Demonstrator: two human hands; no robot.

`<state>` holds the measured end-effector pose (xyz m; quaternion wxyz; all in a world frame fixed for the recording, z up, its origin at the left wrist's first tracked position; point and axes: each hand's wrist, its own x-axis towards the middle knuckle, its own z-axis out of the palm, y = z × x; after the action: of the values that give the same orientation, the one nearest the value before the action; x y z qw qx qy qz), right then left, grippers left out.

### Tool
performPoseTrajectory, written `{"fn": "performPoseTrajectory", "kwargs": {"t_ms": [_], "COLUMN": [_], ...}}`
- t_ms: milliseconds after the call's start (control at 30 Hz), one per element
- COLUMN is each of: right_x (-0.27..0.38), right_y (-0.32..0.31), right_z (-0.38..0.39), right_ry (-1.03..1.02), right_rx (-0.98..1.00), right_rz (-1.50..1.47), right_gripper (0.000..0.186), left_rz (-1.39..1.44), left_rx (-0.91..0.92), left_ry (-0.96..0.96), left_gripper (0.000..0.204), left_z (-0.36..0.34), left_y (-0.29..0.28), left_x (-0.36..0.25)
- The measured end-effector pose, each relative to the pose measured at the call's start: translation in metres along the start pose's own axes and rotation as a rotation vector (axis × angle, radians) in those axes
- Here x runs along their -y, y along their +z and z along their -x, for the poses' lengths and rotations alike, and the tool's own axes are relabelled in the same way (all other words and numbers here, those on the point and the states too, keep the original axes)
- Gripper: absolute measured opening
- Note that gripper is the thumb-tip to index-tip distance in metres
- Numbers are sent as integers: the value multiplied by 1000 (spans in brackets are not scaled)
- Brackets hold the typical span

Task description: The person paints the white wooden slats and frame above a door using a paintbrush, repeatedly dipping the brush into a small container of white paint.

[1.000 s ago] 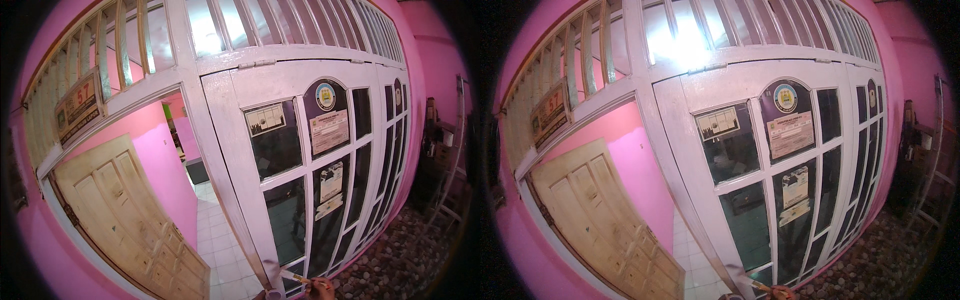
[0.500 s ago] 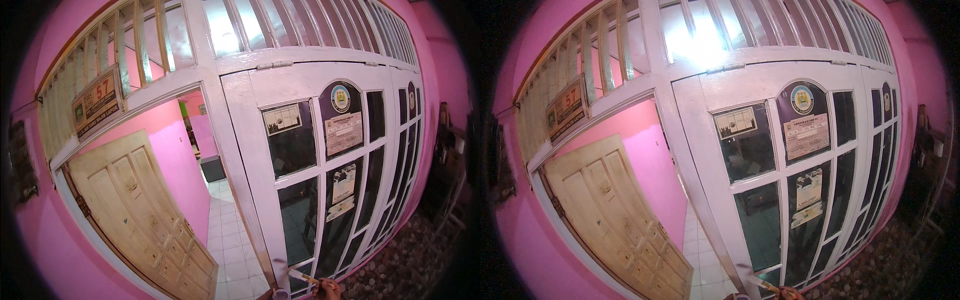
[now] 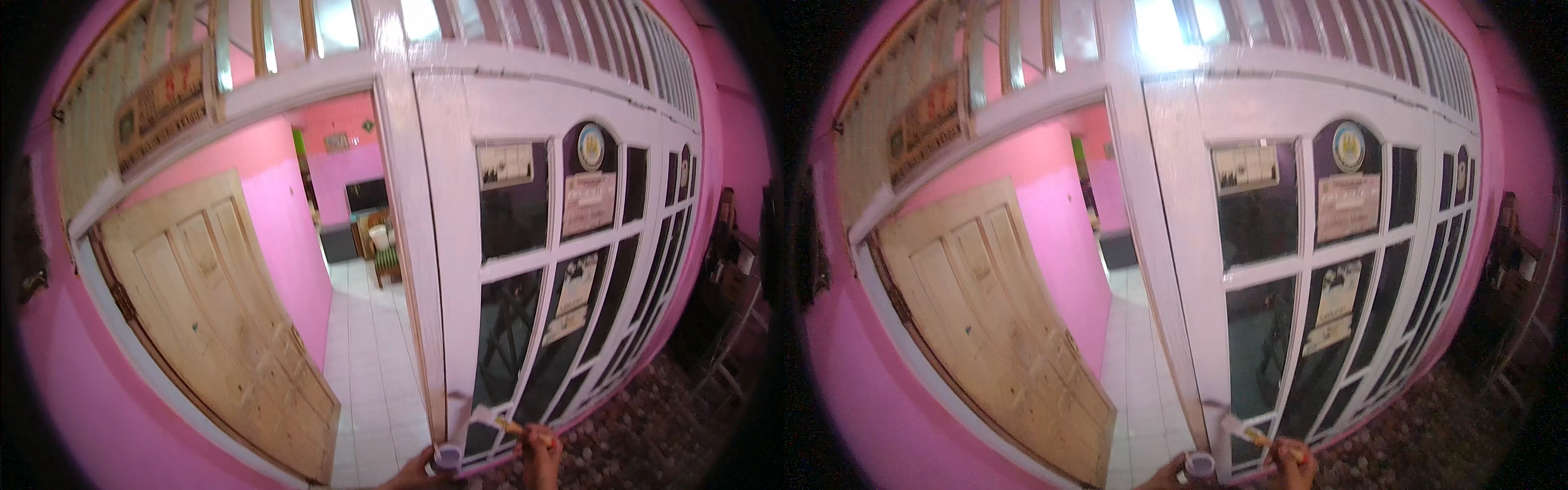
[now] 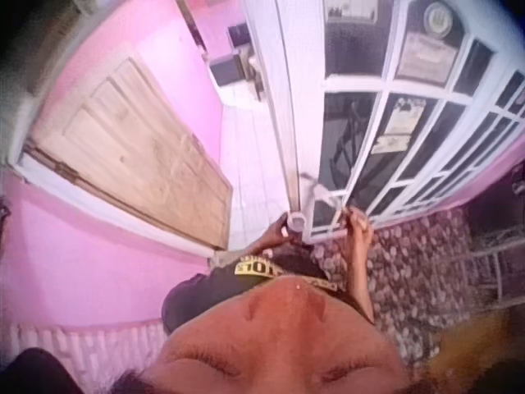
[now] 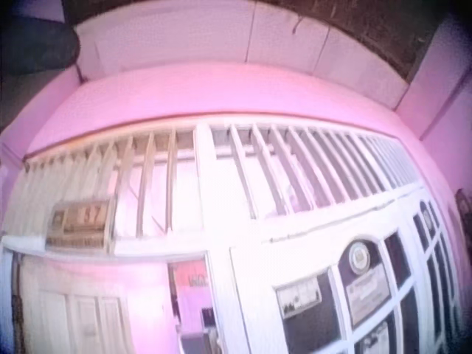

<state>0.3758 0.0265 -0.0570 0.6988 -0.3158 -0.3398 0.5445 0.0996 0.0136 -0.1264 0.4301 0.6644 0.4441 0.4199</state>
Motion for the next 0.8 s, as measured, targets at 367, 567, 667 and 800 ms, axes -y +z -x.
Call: {"fn": "performPoseTrajectory", "kwargs": {"t_ms": [367,567,667,800], "right_x": [67,70,71,66], "right_y": [107,135,157,188], "right_z": [2,9,0,-3], "right_ry": [-365,-306,-340,-348], "right_rx": [-4,249,380,520], "right_rz": [449,708,881,1032], "right_gripper": [25,17,18,20], "left_rz": [2,-62,-41,-19], "left_rx": [-167,-176,-176,-176], "left_ry": [134,155,152,158], "left_gripper": [67,63,65,68], "left_z": [-26,-18,-17,-14], "left_y": [-73,-91,-99,-107], "left_x": [-52,-58,-52,-46]}}
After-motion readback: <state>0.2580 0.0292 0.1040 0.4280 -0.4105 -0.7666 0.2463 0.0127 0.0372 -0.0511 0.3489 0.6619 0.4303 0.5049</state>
